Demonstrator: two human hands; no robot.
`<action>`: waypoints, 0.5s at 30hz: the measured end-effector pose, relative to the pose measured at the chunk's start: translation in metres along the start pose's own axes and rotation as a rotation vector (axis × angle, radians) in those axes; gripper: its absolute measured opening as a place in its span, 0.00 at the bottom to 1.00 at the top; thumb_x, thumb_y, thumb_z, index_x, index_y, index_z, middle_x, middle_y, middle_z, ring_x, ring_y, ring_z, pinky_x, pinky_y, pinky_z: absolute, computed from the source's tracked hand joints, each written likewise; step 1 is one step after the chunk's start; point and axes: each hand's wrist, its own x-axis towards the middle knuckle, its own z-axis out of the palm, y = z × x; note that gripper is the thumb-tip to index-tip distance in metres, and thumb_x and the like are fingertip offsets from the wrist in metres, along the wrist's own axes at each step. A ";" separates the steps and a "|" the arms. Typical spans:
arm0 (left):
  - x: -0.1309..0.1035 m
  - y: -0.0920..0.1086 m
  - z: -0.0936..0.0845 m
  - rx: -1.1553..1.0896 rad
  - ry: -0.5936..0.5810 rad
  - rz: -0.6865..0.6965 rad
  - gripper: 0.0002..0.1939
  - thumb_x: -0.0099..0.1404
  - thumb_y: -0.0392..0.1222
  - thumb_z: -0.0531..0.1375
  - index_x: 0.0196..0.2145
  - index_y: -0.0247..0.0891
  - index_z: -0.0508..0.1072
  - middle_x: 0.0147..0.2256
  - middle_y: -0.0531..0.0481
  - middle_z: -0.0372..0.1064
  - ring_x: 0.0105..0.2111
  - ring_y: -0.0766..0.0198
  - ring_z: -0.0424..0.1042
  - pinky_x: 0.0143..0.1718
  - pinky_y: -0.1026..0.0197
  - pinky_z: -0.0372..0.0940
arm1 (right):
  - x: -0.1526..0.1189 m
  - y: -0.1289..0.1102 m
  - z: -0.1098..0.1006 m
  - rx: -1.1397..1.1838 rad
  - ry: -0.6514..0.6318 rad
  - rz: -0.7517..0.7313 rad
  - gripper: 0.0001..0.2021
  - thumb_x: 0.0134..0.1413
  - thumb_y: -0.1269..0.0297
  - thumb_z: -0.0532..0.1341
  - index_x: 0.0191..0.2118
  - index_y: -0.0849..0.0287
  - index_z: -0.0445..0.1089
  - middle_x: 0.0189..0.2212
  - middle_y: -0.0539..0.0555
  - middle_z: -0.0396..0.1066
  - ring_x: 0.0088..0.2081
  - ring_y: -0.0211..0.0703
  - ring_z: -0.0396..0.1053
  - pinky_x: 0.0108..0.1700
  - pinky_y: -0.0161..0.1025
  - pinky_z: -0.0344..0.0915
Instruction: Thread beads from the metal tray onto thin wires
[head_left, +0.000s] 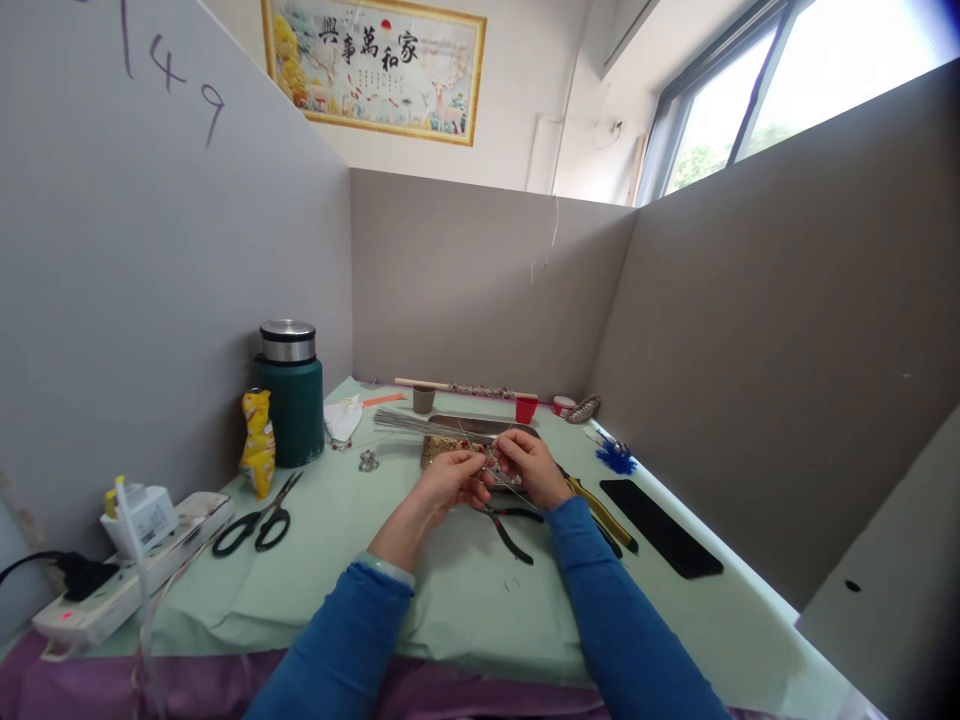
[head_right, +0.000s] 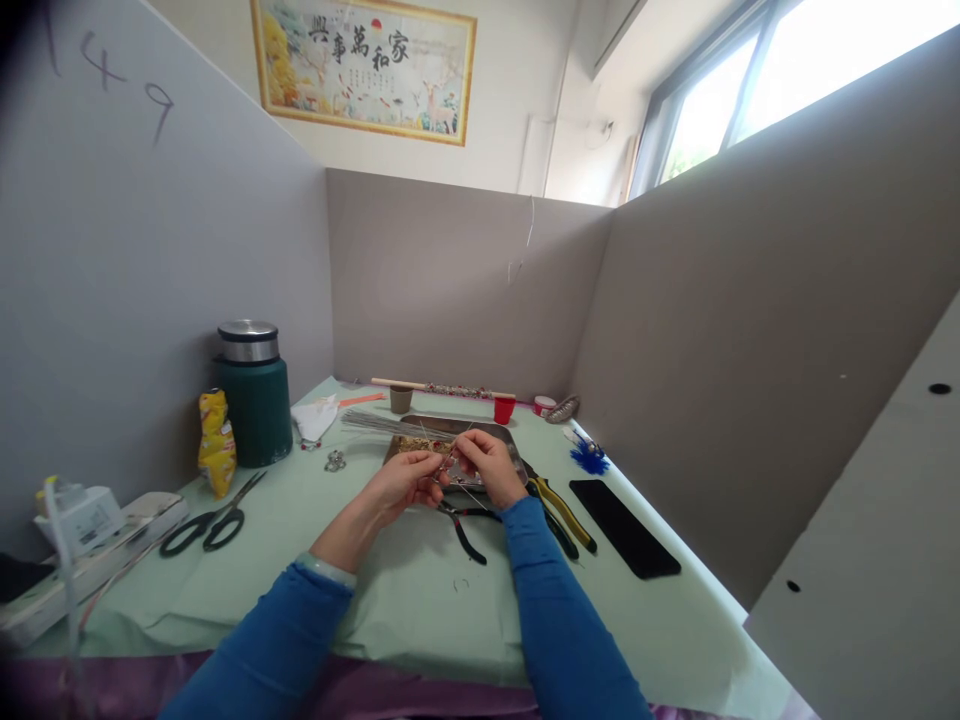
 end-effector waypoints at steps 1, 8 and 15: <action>0.000 0.000 0.000 0.013 -0.001 0.008 0.13 0.57 0.44 0.60 0.35 0.30 0.70 0.27 0.47 0.69 0.19 0.69 0.68 0.21 0.66 0.65 | 0.000 0.000 0.000 0.006 0.002 -0.004 0.14 0.50 0.53 0.60 0.29 0.61 0.66 0.21 0.48 0.63 0.21 0.32 0.57 0.21 0.31 0.52; 0.001 -0.002 0.002 0.107 0.046 0.016 0.12 0.54 0.42 0.63 0.32 0.30 0.69 0.25 0.48 0.68 0.19 0.67 0.68 0.20 0.65 0.64 | 0.000 0.004 0.002 0.015 0.012 -0.038 0.11 0.50 0.56 0.60 0.29 0.60 0.68 0.19 0.47 0.62 0.21 0.32 0.56 0.22 0.30 0.51; 0.000 -0.001 0.002 0.016 0.010 0.039 0.14 0.58 0.45 0.59 0.36 0.30 0.71 0.25 0.50 0.65 0.19 0.70 0.66 0.19 0.66 0.63 | 0.001 0.006 0.002 0.018 0.045 -0.083 0.11 0.51 0.56 0.59 0.29 0.60 0.67 0.17 0.46 0.60 0.20 0.32 0.54 0.22 0.31 0.50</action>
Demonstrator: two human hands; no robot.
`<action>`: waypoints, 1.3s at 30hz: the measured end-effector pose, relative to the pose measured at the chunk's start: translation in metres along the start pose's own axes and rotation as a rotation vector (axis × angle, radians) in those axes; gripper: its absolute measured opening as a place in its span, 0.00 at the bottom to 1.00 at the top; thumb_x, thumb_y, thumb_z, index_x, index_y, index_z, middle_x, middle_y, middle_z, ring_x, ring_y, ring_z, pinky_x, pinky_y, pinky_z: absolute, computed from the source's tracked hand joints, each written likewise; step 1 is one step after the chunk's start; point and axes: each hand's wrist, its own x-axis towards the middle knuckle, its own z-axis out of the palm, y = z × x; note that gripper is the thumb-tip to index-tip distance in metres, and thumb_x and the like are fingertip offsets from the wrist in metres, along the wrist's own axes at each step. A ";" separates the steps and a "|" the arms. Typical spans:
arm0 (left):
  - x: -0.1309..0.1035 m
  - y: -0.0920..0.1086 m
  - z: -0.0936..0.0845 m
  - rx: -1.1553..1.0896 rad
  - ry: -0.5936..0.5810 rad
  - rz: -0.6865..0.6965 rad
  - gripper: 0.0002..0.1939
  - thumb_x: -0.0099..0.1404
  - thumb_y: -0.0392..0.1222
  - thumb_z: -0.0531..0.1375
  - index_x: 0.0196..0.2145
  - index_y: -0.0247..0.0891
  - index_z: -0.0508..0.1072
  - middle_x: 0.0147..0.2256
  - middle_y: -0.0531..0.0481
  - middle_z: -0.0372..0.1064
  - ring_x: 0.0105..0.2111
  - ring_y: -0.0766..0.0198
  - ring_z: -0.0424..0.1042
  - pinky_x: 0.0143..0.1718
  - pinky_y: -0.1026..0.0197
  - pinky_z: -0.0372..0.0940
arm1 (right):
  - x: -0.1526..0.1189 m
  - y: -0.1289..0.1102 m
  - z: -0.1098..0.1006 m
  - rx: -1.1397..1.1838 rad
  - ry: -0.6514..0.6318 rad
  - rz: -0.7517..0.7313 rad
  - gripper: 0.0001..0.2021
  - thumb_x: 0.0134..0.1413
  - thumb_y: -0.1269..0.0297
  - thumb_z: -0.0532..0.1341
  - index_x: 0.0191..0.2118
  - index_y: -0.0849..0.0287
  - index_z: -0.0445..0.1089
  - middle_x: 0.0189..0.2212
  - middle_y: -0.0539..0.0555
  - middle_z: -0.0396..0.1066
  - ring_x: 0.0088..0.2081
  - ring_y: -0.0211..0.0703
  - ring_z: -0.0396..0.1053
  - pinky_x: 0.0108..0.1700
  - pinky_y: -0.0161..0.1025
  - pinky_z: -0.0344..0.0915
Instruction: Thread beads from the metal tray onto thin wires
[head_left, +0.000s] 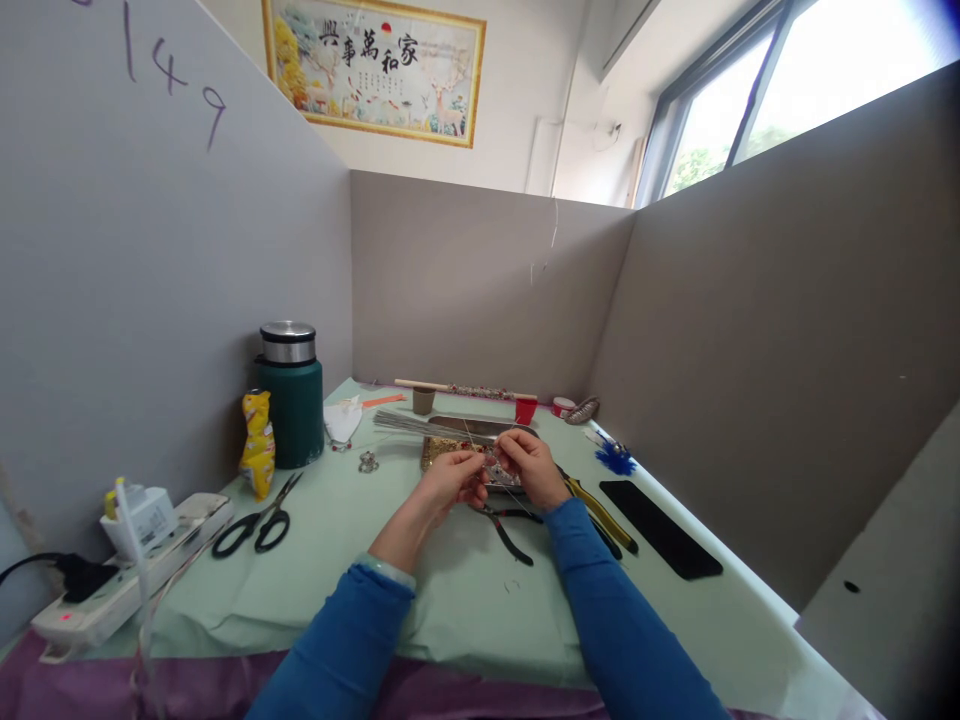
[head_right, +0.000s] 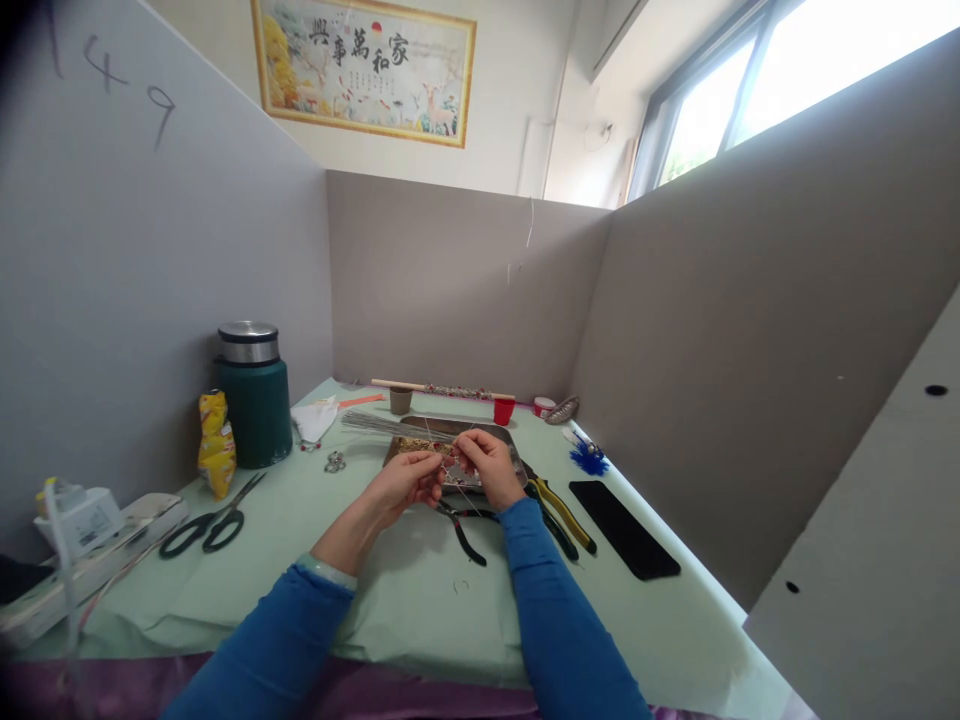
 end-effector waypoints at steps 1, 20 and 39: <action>0.000 0.000 0.000 -0.012 -0.007 0.000 0.15 0.58 0.47 0.59 0.36 0.30 0.72 0.25 0.50 0.65 0.19 0.70 0.66 0.19 0.66 0.63 | 0.000 0.000 0.000 0.001 0.004 -0.002 0.11 0.51 0.56 0.59 0.29 0.60 0.67 0.17 0.46 0.60 0.20 0.32 0.54 0.21 0.31 0.50; 0.006 0.001 -0.012 -0.346 0.185 0.141 0.05 0.57 0.33 0.61 0.32 0.29 0.72 0.23 0.50 0.67 0.19 0.74 0.65 0.23 0.69 0.65 | -0.009 -0.001 0.024 -0.252 -0.061 -0.105 0.08 0.50 0.60 0.60 0.34 0.58 0.71 0.27 0.51 0.69 0.23 0.34 0.60 0.25 0.33 0.59; 0.006 -0.001 -0.014 -0.378 0.090 0.117 0.12 0.61 0.43 0.57 0.35 0.29 0.71 0.24 0.49 0.67 0.21 0.71 0.66 0.24 0.67 0.66 | -0.011 0.003 0.025 -0.385 0.096 -0.234 0.10 0.52 0.60 0.58 0.34 0.58 0.73 0.30 0.54 0.71 0.30 0.41 0.67 0.26 0.34 0.62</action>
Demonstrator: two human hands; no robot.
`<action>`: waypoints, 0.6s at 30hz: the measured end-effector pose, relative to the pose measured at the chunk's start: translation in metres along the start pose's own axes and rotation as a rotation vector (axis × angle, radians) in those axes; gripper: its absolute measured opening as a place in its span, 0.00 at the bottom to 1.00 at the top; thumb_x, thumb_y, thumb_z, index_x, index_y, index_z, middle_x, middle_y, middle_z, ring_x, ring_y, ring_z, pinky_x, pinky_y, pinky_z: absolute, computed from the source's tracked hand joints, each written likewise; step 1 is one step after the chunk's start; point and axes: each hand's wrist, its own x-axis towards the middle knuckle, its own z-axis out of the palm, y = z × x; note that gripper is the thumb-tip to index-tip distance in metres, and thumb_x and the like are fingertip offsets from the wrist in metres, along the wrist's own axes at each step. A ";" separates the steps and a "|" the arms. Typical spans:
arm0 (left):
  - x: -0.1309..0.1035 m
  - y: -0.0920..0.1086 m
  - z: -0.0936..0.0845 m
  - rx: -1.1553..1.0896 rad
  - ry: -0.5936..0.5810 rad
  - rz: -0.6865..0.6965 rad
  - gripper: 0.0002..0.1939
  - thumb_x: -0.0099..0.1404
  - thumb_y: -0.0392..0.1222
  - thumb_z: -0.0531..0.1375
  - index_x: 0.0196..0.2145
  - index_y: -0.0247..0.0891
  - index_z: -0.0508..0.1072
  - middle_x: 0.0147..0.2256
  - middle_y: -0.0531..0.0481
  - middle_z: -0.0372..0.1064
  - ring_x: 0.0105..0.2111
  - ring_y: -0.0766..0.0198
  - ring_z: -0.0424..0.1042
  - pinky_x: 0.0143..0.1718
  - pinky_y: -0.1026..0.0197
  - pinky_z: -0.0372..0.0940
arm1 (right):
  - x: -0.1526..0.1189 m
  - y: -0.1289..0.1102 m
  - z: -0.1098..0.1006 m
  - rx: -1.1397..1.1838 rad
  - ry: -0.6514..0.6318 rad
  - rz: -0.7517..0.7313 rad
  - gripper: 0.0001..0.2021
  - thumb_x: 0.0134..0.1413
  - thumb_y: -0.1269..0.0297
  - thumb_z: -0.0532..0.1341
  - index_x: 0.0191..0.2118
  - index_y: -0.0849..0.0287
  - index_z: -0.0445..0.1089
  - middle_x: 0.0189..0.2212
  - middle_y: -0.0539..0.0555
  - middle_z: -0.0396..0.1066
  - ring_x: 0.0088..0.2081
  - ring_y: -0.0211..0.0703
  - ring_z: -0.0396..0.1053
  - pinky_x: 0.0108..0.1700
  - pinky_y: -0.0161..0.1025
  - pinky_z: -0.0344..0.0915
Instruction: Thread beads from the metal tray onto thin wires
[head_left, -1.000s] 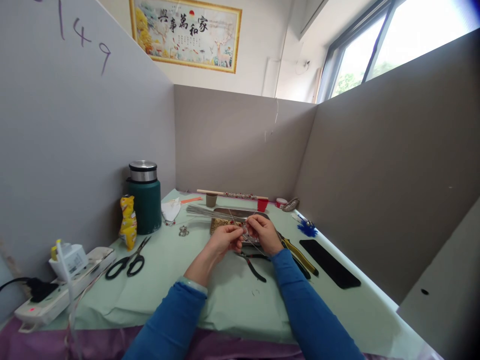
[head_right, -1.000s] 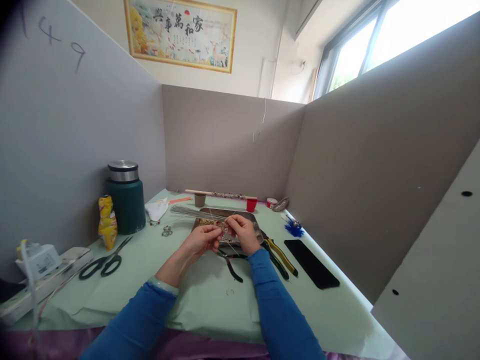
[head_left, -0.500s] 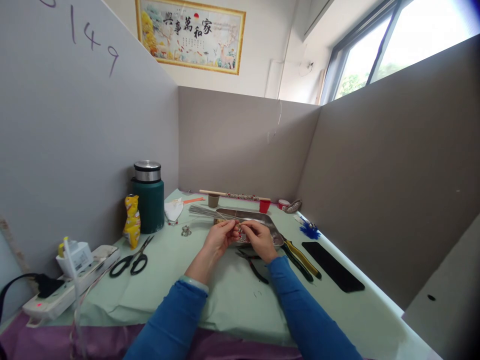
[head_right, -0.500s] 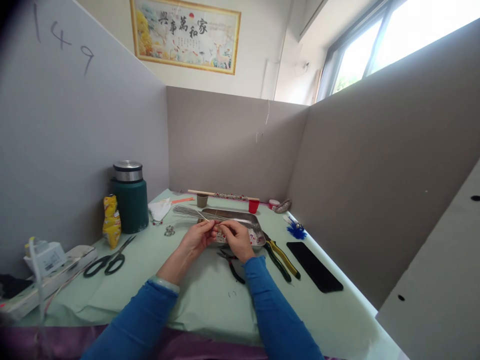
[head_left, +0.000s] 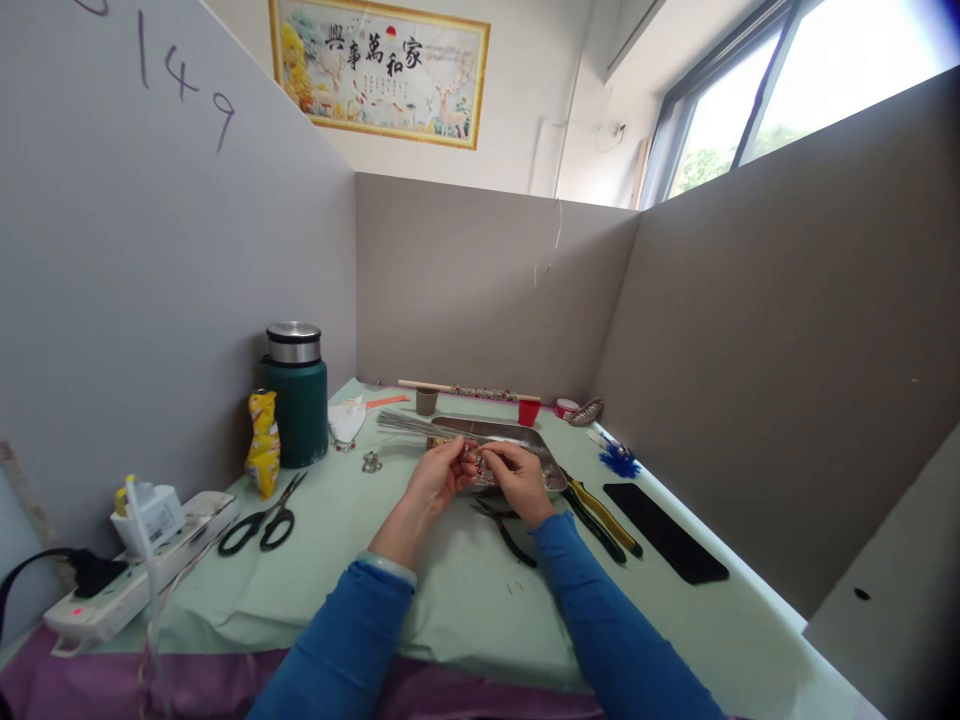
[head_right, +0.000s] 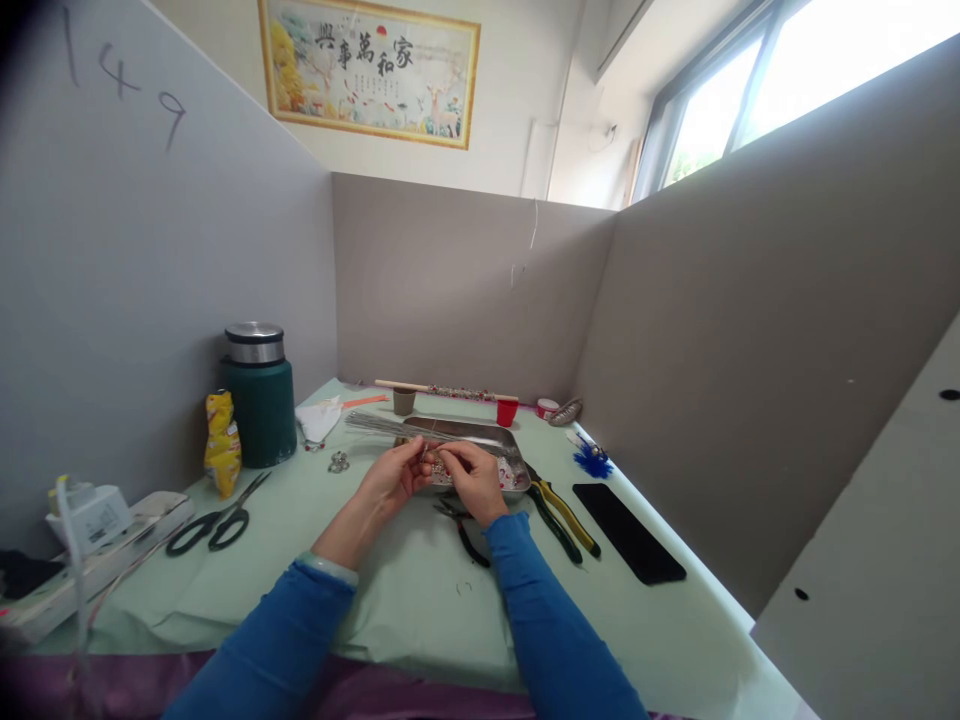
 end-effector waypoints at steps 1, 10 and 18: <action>0.000 0.000 0.000 -0.004 0.003 -0.002 0.12 0.61 0.43 0.58 0.34 0.29 0.71 0.24 0.49 0.67 0.21 0.71 0.66 0.24 0.67 0.66 | 0.000 0.000 0.000 -0.002 0.000 -0.002 0.10 0.52 0.60 0.58 0.34 0.58 0.73 0.30 0.54 0.71 0.30 0.41 0.67 0.27 0.34 0.62; -0.001 0.002 0.000 0.037 0.004 -0.003 0.07 0.57 0.37 0.61 0.33 0.29 0.72 0.24 0.50 0.66 0.21 0.73 0.64 0.23 0.70 0.63 | 0.000 0.000 0.001 0.017 -0.009 0.047 0.11 0.51 0.58 0.58 0.33 0.58 0.73 0.28 0.54 0.70 0.27 0.40 0.65 0.24 0.34 0.60; 0.001 0.000 0.004 0.175 0.052 0.024 0.08 0.54 0.37 0.63 0.30 0.27 0.73 0.21 0.50 0.65 0.19 0.72 0.63 0.21 0.68 0.62 | 0.003 -0.002 -0.001 0.062 0.043 0.114 0.11 0.50 0.57 0.58 0.28 0.59 0.70 0.22 0.51 0.66 0.19 0.35 0.57 0.21 0.33 0.56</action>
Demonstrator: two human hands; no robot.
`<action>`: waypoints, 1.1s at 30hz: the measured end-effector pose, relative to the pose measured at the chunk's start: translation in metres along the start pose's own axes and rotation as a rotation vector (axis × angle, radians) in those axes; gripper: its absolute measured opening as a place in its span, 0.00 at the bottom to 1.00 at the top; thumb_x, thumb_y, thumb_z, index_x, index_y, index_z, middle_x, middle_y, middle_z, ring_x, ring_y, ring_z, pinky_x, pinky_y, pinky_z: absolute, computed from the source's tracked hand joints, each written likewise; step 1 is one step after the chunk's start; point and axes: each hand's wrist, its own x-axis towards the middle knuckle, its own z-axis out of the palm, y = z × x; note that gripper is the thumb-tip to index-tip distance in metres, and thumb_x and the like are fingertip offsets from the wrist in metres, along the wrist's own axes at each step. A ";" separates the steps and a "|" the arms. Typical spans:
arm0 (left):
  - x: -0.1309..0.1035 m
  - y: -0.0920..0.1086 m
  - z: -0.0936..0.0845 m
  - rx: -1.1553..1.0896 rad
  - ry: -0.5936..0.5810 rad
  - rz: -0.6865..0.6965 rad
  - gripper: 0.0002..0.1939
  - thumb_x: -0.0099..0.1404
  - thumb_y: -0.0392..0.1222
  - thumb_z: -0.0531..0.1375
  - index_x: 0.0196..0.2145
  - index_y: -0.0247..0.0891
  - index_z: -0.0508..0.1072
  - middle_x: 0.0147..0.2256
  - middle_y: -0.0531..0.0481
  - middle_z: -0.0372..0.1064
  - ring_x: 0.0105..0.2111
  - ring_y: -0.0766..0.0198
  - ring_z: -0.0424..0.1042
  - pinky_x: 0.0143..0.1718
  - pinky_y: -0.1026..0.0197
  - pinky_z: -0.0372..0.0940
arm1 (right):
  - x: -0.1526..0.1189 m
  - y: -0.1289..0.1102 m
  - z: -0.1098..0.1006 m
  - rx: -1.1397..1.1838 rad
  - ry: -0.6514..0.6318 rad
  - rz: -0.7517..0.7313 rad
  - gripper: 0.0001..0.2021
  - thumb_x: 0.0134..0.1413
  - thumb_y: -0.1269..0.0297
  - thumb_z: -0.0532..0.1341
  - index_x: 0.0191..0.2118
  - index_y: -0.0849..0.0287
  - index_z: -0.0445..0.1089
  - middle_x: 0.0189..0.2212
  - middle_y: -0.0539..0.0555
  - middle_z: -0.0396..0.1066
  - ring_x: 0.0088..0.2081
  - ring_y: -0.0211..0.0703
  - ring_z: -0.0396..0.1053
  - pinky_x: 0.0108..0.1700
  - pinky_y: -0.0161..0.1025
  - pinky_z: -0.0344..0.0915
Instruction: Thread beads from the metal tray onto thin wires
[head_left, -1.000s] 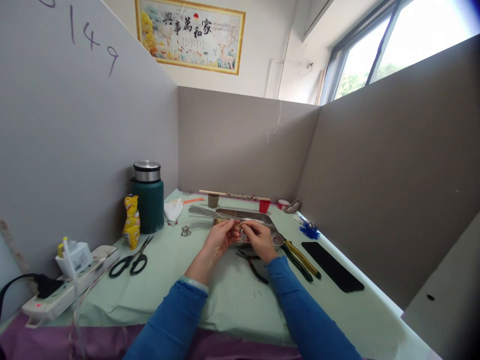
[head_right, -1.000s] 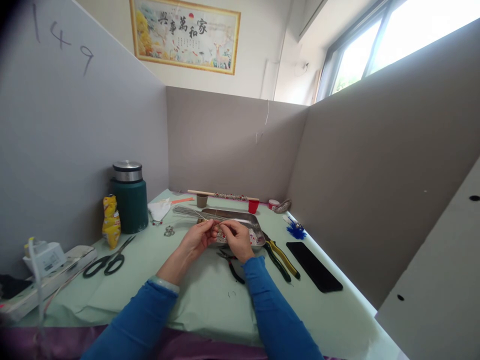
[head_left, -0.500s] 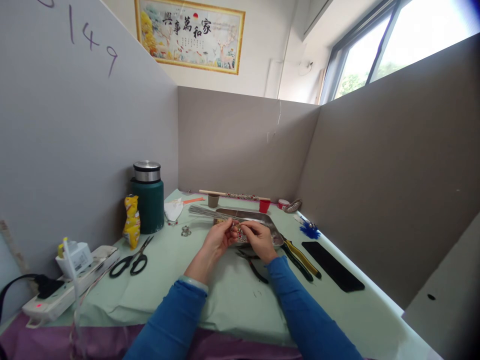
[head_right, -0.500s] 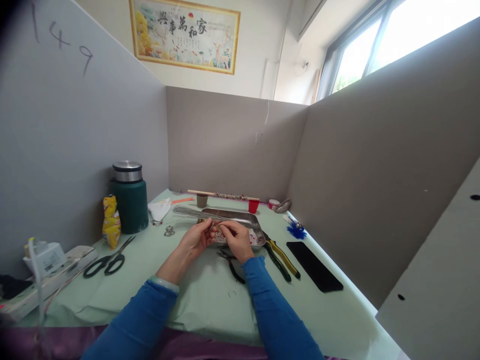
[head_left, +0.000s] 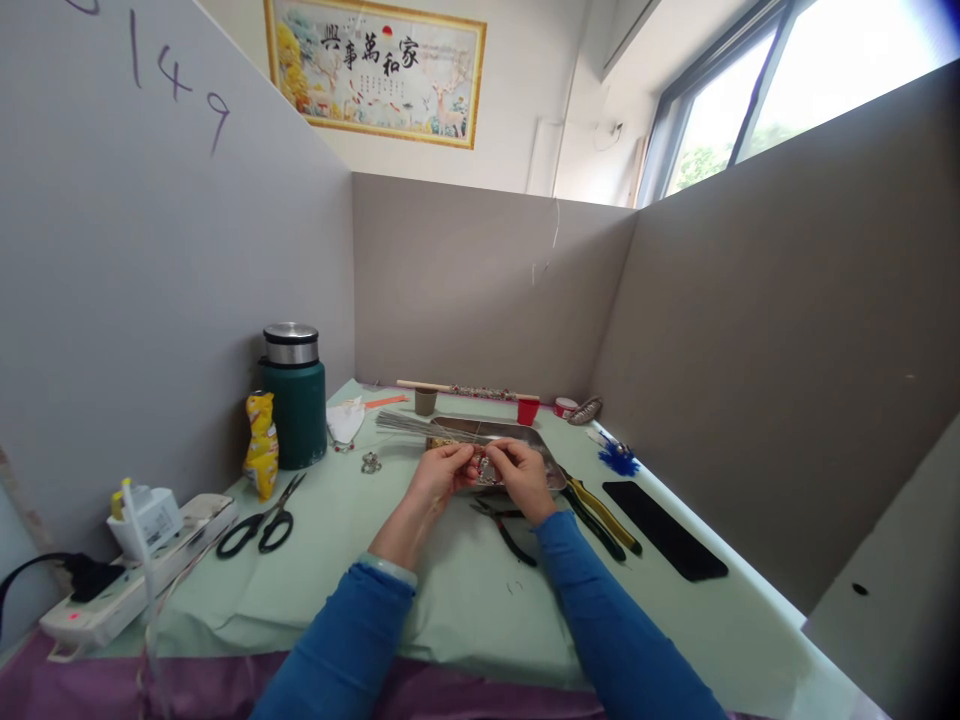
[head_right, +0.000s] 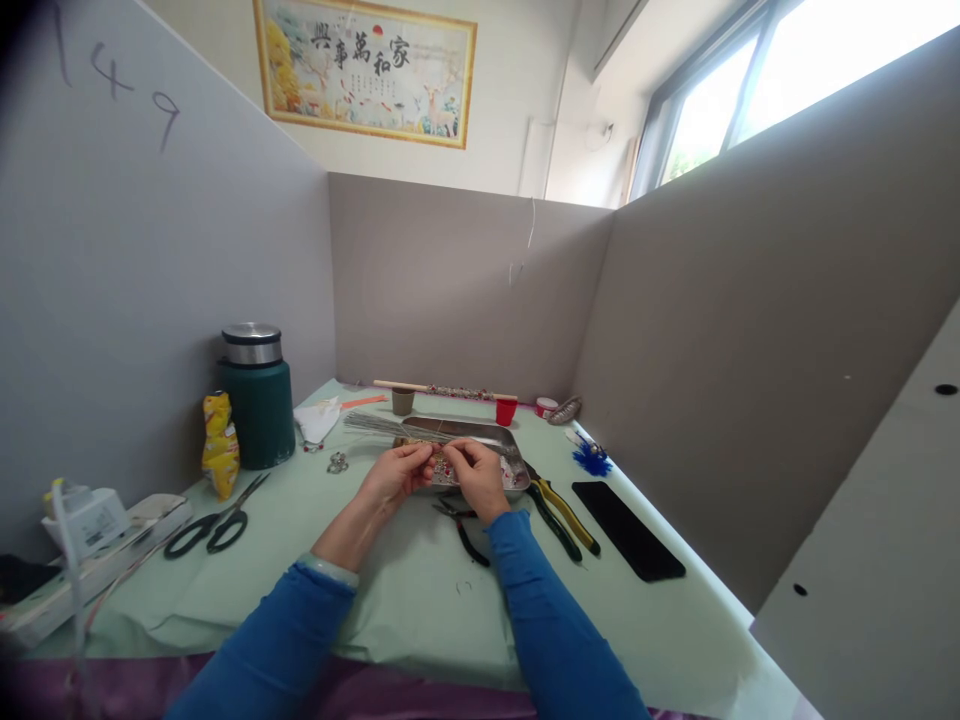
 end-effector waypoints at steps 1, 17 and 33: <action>0.000 0.000 0.001 0.026 0.011 0.010 0.08 0.54 0.37 0.63 0.30 0.28 0.74 0.21 0.50 0.65 0.19 0.72 0.63 0.20 0.68 0.62 | 0.001 0.000 0.000 -0.010 0.004 -0.003 0.11 0.50 0.57 0.58 0.27 0.59 0.70 0.22 0.51 0.66 0.19 0.35 0.57 0.21 0.33 0.56; 0.001 -0.010 0.001 1.139 0.113 0.480 0.12 0.54 0.34 0.56 0.15 0.39 0.69 0.16 0.50 0.63 0.20 0.65 0.62 0.26 0.65 0.51 | 0.029 -0.039 -0.001 -1.017 -0.241 -0.191 0.07 0.46 0.68 0.57 0.24 0.57 0.72 0.24 0.55 0.72 0.28 0.43 0.66 0.29 0.36 0.51; -0.013 0.002 0.009 0.278 -0.339 -0.089 0.15 0.53 0.50 0.61 0.28 0.33 0.66 0.24 0.52 0.65 0.16 0.73 0.60 0.16 0.69 0.52 | 0.002 -0.003 -0.018 0.017 -0.133 0.238 0.16 0.52 0.51 0.56 0.28 0.61 0.70 0.15 0.47 0.59 0.17 0.33 0.53 0.21 0.32 0.49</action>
